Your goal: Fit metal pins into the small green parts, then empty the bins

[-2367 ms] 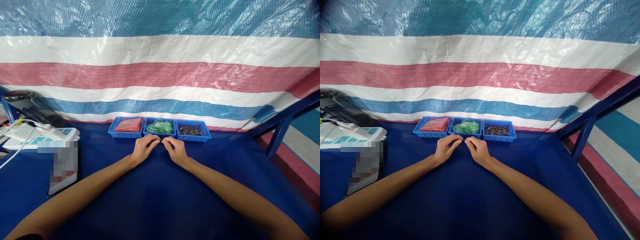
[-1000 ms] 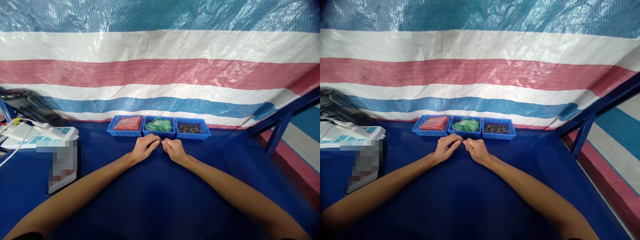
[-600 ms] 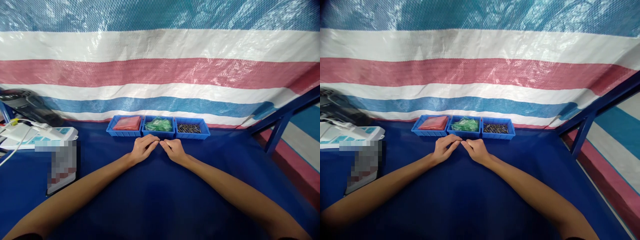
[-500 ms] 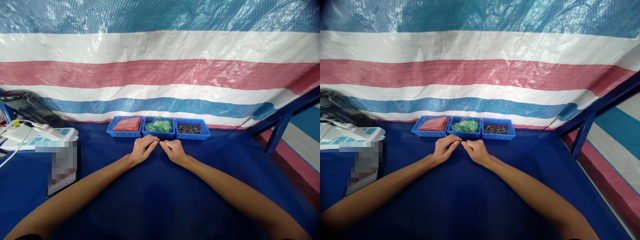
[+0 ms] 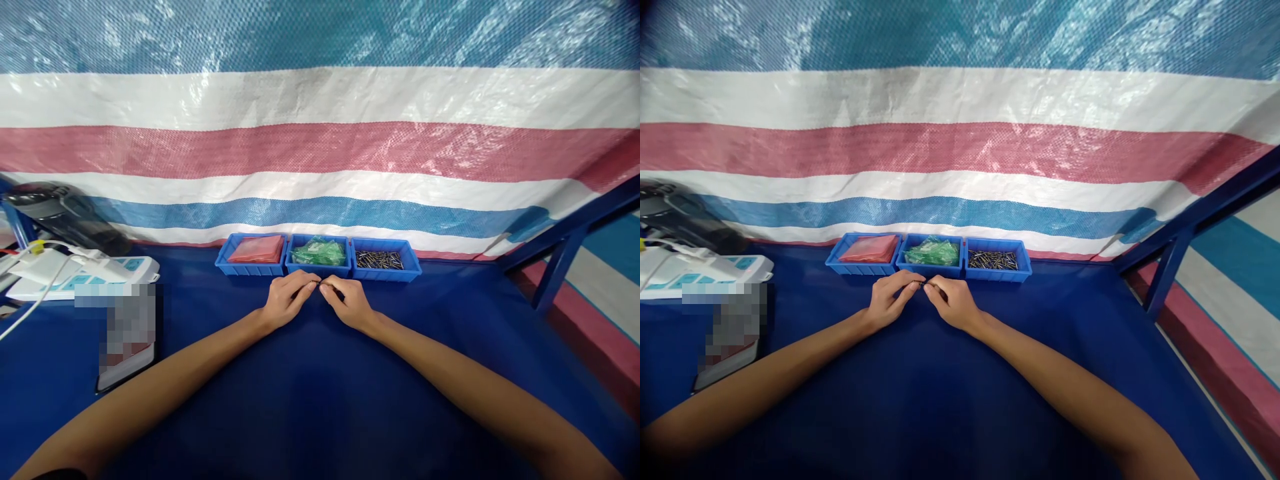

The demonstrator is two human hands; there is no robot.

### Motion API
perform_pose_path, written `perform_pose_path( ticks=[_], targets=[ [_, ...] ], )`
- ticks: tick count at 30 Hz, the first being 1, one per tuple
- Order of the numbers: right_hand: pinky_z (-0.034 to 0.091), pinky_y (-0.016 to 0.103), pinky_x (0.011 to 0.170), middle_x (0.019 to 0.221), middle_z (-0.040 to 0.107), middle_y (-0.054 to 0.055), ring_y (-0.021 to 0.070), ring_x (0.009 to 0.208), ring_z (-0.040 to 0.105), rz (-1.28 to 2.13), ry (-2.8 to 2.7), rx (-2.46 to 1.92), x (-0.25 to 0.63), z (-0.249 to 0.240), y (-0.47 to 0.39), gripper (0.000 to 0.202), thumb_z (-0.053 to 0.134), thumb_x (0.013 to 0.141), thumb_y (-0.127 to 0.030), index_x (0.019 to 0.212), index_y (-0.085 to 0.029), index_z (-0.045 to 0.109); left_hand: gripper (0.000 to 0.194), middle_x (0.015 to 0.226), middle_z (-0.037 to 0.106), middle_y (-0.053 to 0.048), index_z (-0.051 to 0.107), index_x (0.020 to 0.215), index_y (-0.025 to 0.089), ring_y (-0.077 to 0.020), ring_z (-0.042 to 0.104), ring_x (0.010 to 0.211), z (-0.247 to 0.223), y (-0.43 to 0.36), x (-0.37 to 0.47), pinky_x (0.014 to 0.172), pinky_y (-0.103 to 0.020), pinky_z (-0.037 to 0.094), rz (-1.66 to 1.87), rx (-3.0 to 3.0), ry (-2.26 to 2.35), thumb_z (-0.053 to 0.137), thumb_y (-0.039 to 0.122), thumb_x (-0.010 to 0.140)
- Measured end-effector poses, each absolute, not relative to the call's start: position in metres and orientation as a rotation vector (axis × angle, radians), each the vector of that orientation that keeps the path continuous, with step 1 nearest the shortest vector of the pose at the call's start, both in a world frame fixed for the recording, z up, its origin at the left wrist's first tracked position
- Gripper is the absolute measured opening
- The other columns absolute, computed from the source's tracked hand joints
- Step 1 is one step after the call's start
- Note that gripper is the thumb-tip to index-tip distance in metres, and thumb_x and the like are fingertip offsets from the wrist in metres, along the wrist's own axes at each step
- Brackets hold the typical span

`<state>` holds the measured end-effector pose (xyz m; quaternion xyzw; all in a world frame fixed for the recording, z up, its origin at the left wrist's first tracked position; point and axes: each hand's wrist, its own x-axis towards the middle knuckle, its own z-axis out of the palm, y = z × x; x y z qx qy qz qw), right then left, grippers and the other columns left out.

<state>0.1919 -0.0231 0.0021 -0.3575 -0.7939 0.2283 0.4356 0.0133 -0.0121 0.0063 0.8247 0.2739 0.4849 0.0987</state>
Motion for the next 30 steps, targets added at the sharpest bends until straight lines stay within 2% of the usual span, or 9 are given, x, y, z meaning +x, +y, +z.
perform_pose_path(
  ticks=[7,14,26,30],
  targets=[
    [0.034,0.022,0.055,0.059,0.044,-0.003,0.0091,0.052,0.041,0.582,-2.015,-0.841,0.1912,0.0015,-0.0221,0.026,0.041,0.094,-0.027,0.071,-0.018,0.048,0.016,0.081,0.069,-0.006,0.066,0.098,0.012,-0.0115,0.064,0.071,0.0061,-0.0118,0.0141,0.065,-0.020,0.050,1.451,2.442,0.762,0.052,0.013,0.090],
    [0.036,0.023,0.057,0.059,0.049,-0.002,0.0104,0.054,0.046,0.608,-2.081,-0.881,0.1916,-0.0013,-0.0214,0.033,0.036,0.096,-0.029,0.066,-0.020,0.043,0.017,0.079,0.067,-0.006,0.066,0.100,0.012,-0.0108,0.063,0.070,0.0064,-0.0123,0.0141,0.065,-0.020,0.049,1.461,2.430,0.789,0.053,0.012,0.089],
    [0.033,0.025,0.054,0.053,0.045,-0.002,0.0102,0.050,0.042,0.506,-2.100,-0.852,0.1921,-0.0021,-0.0218,0.040,0.037,0.096,-0.028,0.058,-0.019,0.041,0.015,0.079,0.067,-0.006,0.064,0.096,0.013,-0.0117,0.063,0.070,0.0068,-0.0126,0.0132,0.063,-0.020,0.048,1.432,2.441,0.824,0.050,0.015,0.091],
    [0.037,0.025,0.056,0.062,0.048,0.001,0.0116,0.056,0.046,0.454,-2.034,-0.784,0.1905,-0.0020,-0.0212,0.037,0.040,0.095,-0.024,0.058,-0.019,0.042,0.017,0.080,0.067,-0.005,0.063,0.096,0.013,-0.0114,0.063,0.072,0.0062,-0.0120,0.0133,0.063,-0.020,0.048,1.379,2.452,0.861,0.047,0.018,0.093]
  ],
)
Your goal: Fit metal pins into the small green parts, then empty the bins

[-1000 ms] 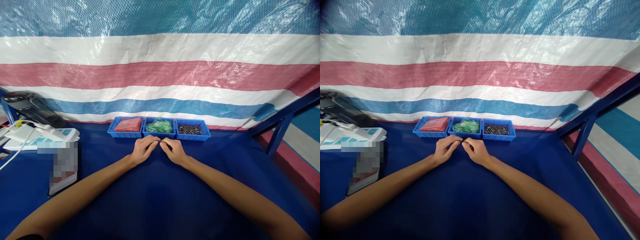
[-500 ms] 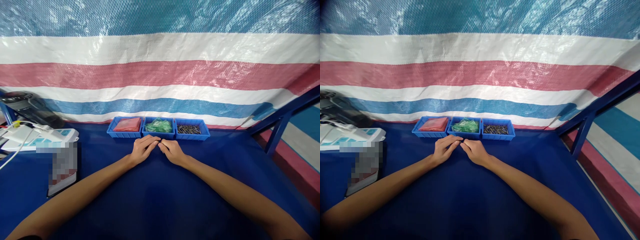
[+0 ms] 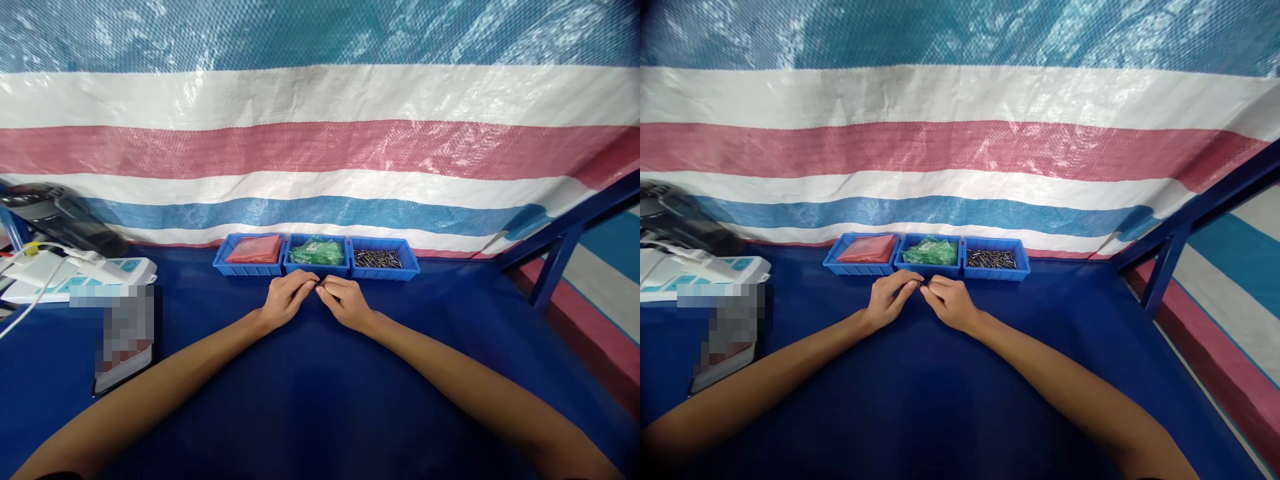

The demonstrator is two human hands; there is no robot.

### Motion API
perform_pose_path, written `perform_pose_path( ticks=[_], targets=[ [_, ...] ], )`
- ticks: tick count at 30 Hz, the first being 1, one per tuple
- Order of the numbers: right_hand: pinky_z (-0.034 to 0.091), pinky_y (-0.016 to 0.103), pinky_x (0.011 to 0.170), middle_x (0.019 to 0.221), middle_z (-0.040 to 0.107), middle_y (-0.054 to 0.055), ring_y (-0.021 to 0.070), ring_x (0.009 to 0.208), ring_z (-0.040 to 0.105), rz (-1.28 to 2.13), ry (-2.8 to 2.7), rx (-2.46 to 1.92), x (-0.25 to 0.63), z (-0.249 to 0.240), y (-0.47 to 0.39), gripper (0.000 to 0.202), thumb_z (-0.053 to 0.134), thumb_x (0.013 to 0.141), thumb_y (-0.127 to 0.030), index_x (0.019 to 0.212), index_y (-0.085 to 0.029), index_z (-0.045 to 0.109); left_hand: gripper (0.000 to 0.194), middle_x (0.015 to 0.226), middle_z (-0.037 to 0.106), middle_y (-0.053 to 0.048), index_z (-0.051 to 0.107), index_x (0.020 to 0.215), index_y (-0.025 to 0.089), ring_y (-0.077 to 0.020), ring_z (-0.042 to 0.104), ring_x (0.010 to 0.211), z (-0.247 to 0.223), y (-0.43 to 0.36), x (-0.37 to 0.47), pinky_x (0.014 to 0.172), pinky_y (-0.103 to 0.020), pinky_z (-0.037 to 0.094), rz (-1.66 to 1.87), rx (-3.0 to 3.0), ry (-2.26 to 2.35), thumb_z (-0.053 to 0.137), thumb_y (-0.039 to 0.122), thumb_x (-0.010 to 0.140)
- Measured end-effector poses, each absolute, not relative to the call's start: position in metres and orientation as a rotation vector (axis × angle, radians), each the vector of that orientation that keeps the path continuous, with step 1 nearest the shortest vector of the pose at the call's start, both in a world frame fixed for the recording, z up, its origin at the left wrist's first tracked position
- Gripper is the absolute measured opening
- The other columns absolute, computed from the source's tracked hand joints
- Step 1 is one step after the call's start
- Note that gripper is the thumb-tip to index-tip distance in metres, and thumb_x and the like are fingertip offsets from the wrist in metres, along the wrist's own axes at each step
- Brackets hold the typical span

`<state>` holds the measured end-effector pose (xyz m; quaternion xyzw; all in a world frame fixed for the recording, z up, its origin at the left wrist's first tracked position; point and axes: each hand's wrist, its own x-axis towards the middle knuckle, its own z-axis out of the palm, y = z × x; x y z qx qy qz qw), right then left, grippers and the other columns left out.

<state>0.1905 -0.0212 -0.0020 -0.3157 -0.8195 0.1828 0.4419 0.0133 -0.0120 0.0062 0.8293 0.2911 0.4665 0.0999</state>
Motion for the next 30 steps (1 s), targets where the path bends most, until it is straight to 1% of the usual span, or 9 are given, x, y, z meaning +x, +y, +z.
perform_pose_path(
  ticks=[3,5,9,17,20,26,30],
  targets=[
    [0.043,0.026,0.063,0.072,0.055,0.005,0.0133,0.066,0.052,0.467,-2.011,-0.722,0.1893,-0.0020,-0.0214,0.033,0.042,0.094,-0.023,0.062,-0.018,0.049,0.017,0.080,0.067,-0.005,0.063,0.095,0.014,-0.0116,0.063,0.072,0.0057,-0.0113,0.0137,0.063,-0.020,0.049,1.363,2.471,0.842,0.047,0.019,0.093],
    [0.043,0.026,0.061,0.070,0.054,0.004,0.0129,0.063,0.052,0.463,-2.014,-0.722,0.1891,-0.0020,-0.0218,0.033,0.042,0.093,-0.023,0.062,-0.018,0.051,0.017,0.081,0.067,-0.006,0.064,0.096,0.014,-0.0117,0.063,0.072,0.0053,-0.0107,0.0140,0.064,-0.020,0.049,1.377,2.473,0.814,0.047,0.018,0.093],
    [0.039,0.026,0.055,0.060,0.048,0.001,0.0110,0.054,0.046,0.453,-2.045,-0.750,0.1901,-0.0021,-0.0224,0.037,0.042,0.094,-0.022,0.059,-0.018,0.049,0.017,0.084,0.068,-0.007,0.065,0.098,0.014,-0.0120,0.064,0.073,0.0045,-0.0099,0.0142,0.064,-0.020,0.050,1.411,2.485,0.781,0.049,0.016,0.092],
    [0.040,0.025,0.057,0.063,0.049,0.001,0.0112,0.057,0.048,0.443,-2.032,-0.738,0.1903,-0.0013,-0.0218,0.035,0.041,0.095,-0.022,0.062,-0.018,0.051,0.017,0.087,0.069,-0.007,0.066,0.099,0.013,-0.0123,0.064,0.076,0.0031,-0.0096,0.0144,0.068,-0.021,0.052,1.416,2.467,0.767,0.052,0.014,0.090],
    [0.042,0.025,0.059,0.064,0.051,0.002,0.0117,0.059,0.049,0.452,-2.024,-0.725,0.1901,-0.0008,-0.0220,0.033,0.041,0.094,-0.023,0.063,-0.018,0.052,0.017,0.087,0.069,-0.007,0.065,0.100,0.014,-0.0124,0.064,0.076,0.0042,-0.0101,0.0150,0.068,-0.021,0.052,1.404,2.468,0.762,0.051,0.014,0.090],
    [0.041,0.025,0.057,0.060,0.051,0.001,0.0114,0.056,0.049,0.454,-2.036,-0.757,0.1911,-0.0022,-0.0223,0.036,0.041,0.095,-0.024,0.062,-0.018,0.053,0.019,0.086,0.069,-0.008,0.066,0.099,0.014,-0.0130,0.065,0.076,0.0039,-0.0100,0.0146,0.066,-0.022,0.052,1.400,2.483,0.774,0.049,0.019,0.092],
    [0.041,0.025,0.057,0.061,0.052,0.001,0.0111,0.056,0.050,0.462,-2.032,-0.764,0.1913,-0.0036,-0.0223,0.035,0.041,0.095,-0.025,0.063,-0.018,0.054,0.018,0.085,0.069,-0.007,0.065,0.099,0.014,-0.0127,0.064,0.075,0.0037,-0.0098,0.0144,0.066,-0.021,0.051,1.378,2.483,0.790,0.048,0.019,0.092]
  ],
)
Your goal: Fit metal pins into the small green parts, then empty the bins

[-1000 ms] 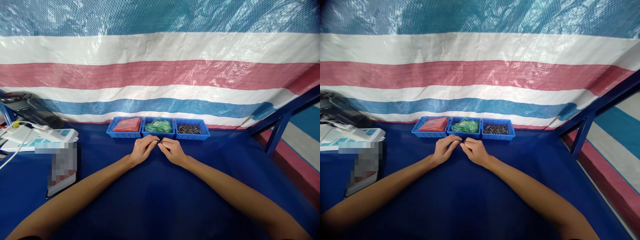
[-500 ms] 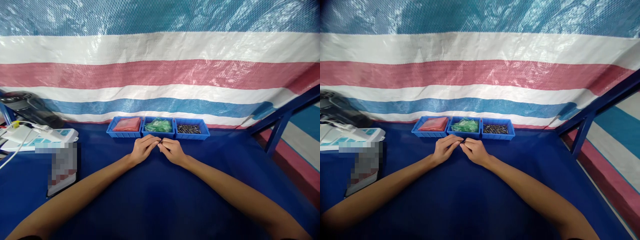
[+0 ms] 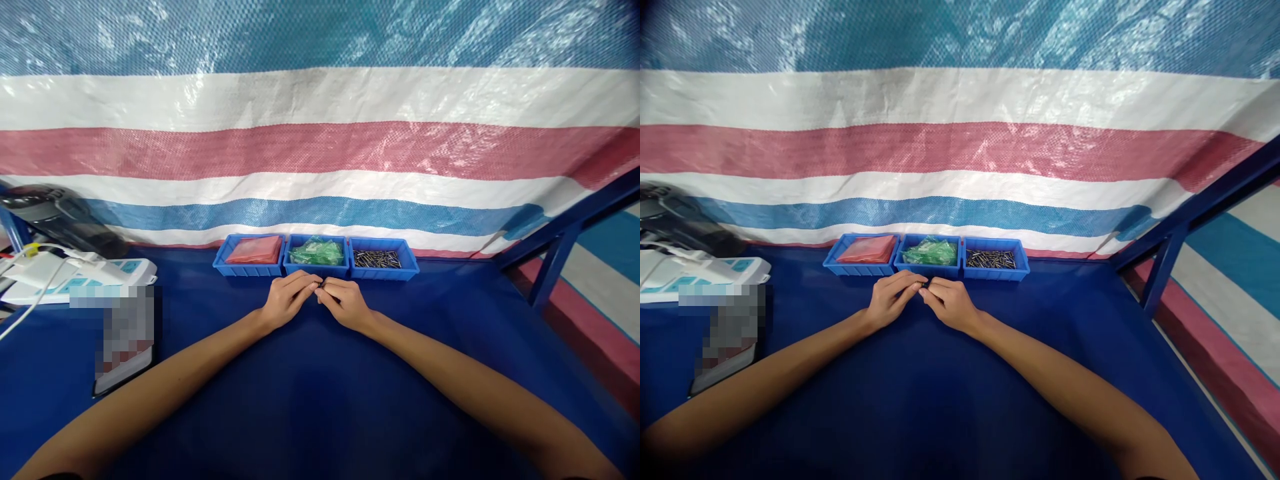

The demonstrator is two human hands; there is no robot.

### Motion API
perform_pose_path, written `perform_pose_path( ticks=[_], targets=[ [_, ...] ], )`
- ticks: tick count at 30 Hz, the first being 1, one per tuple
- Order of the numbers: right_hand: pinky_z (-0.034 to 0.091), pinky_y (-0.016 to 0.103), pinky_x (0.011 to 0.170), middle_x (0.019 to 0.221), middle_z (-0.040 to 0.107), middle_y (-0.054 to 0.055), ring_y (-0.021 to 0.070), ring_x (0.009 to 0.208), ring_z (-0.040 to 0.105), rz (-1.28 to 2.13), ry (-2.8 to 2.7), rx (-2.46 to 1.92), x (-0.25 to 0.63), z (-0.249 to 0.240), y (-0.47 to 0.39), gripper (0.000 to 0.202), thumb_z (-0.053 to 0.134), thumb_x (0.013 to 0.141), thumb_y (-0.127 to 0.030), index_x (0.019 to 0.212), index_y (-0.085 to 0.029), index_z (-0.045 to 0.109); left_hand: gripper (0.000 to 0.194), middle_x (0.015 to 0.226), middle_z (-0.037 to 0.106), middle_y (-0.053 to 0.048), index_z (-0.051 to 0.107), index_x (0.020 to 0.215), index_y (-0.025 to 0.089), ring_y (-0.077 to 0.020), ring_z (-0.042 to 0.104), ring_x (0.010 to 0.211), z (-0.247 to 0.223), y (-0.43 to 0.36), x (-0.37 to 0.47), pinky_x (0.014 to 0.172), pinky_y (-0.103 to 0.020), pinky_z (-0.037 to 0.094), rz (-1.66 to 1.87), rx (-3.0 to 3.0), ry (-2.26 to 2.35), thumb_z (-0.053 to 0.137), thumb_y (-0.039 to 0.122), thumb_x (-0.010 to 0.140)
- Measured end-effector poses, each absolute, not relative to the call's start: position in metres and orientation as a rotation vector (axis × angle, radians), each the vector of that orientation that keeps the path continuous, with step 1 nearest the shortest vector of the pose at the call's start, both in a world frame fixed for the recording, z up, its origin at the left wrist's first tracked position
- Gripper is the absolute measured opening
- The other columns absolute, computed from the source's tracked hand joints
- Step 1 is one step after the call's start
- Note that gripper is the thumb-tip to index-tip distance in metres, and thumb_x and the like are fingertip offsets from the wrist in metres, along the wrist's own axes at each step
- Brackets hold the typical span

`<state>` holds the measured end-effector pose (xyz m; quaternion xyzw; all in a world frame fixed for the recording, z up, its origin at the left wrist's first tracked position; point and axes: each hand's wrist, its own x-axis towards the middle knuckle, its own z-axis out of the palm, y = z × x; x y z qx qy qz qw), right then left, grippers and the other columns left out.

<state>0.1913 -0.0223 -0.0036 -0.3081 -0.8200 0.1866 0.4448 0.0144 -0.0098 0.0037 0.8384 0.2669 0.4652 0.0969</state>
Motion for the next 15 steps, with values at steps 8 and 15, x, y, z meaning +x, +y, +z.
perform_pose_path(
  ticks=[8,15],
  targets=[
    [0.041,0.026,0.056,0.060,0.052,0.002,0.0123,0.056,0.050,0.476,-2.013,-0.768,0.1912,-0.0022,-0.0233,0.034,0.042,0.094,-0.024,0.061,-0.018,0.050,0.019,0.083,0.068,-0.004,0.060,0.100,0.014,-0.0108,0.065,0.071,0.0057,-0.0118,0.0134,0.065,-0.019,0.050,1.318,2.436,0.895,0.043,0.020,0.095],
    [0.044,0.027,0.060,0.065,0.057,0.004,0.0132,0.061,0.054,0.486,-1.910,-0.759,0.1918,0.0012,-0.0250,0.030,0.043,0.093,-0.022,0.064,-0.018,0.051,0.020,0.078,0.066,-0.002,0.056,0.098,0.015,-0.0097,0.065,0.071,0.0090,-0.0143,0.0140,0.063,-0.017,0.049,1.265,2.383,0.901,0.037,0.019,0.096]
  ],
)
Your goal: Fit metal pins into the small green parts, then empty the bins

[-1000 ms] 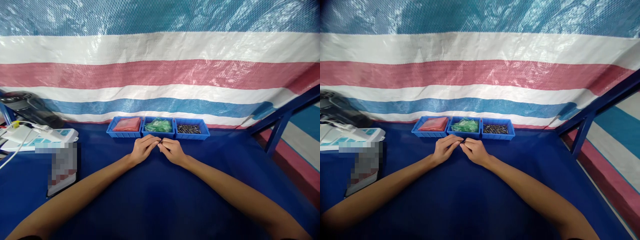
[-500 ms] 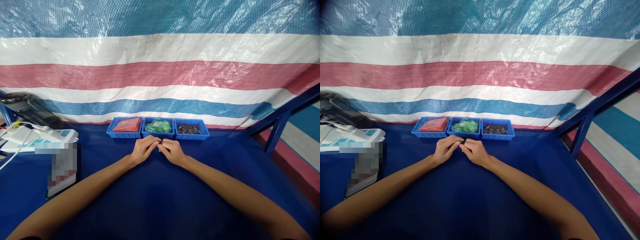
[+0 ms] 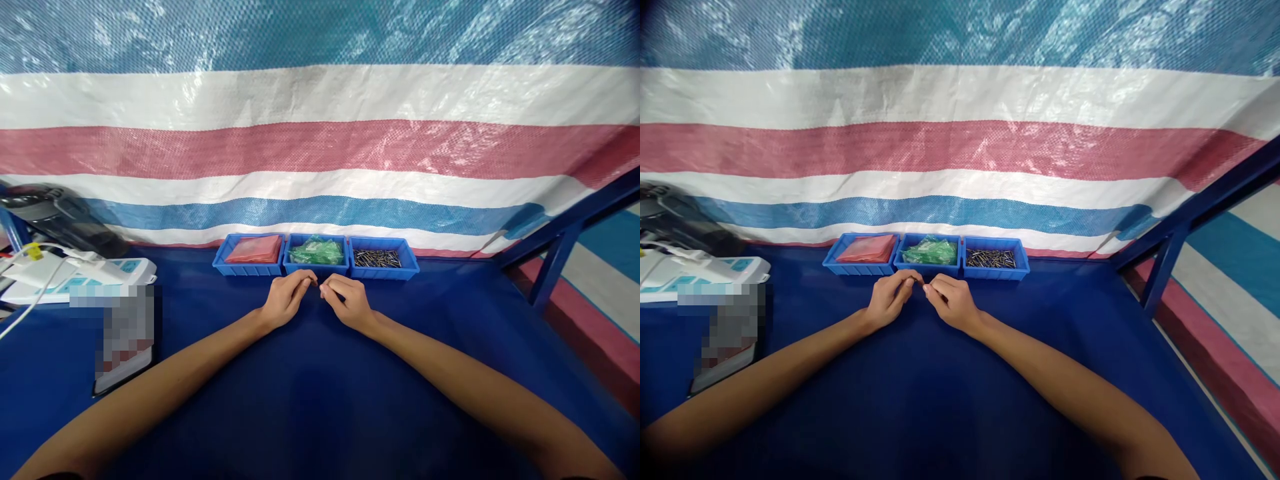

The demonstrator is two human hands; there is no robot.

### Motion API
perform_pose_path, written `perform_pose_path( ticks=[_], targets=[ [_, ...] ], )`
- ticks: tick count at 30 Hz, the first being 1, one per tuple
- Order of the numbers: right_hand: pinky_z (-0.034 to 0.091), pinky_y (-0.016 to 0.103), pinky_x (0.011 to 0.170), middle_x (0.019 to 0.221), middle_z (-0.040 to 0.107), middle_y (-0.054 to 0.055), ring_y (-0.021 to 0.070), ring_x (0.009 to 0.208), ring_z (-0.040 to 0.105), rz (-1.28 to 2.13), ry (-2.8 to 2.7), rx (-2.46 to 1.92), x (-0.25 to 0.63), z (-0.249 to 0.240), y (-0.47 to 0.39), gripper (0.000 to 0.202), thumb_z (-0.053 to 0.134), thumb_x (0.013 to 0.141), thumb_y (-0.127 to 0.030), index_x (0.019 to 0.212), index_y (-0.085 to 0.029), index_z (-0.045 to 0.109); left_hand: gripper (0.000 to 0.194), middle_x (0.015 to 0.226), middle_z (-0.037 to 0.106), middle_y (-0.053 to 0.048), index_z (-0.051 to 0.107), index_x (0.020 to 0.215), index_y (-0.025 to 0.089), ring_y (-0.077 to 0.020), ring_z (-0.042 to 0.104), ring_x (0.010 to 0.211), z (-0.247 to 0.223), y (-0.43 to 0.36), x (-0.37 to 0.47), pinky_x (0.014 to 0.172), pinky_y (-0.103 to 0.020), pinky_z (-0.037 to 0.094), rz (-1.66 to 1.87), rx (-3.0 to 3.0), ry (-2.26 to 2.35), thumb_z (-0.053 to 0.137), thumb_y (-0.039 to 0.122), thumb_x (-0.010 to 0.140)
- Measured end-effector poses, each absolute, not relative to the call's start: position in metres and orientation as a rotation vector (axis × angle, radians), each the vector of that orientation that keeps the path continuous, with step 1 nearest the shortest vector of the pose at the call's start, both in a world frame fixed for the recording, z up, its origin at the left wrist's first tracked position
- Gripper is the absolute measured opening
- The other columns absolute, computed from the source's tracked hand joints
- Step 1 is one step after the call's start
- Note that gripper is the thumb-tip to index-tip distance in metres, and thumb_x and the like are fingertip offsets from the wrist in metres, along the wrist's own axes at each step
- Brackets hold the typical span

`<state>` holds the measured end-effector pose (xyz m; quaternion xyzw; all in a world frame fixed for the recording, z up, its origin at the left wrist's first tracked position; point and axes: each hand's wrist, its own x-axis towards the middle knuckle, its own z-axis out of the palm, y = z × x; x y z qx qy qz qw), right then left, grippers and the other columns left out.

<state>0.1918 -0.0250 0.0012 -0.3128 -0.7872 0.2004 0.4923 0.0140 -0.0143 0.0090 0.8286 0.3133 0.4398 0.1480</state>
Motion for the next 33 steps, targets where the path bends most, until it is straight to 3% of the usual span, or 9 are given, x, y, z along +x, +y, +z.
perform_pose_path(
  ticks=[21,33],
  targets=[
    [0.043,0.026,0.061,0.067,0.056,0.003,0.0129,0.062,0.054,0.488,-1.920,-0.773,0.1918,-0.0006,-0.0245,0.026,0.044,0.092,-0.021,0.068,-0.018,0.053,0.019,0.081,0.065,-0.004,0.059,0.103,0.014,-0.0099,0.061,0.068,0.0047,-0.0105,0.0130,0.060,-0.018,0.045,1.318,2.508,0.859,0.042,0.017,0.095],
    [0.041,0.026,0.059,0.065,0.053,0.002,0.0121,0.059,0.049,0.488,-1.955,-0.787,0.1917,-0.0014,-0.0235,0.026,0.043,0.093,-0.022,0.069,-0.018,0.052,0.022,0.071,0.060,-0.003,0.064,0.108,0.012,-0.0089,0.053,0.060,0.0020,-0.0083,0.0142,0.057,-0.019,0.044,1.361,2.470,0.833,0.052,0.021,0.092]
  ],
)
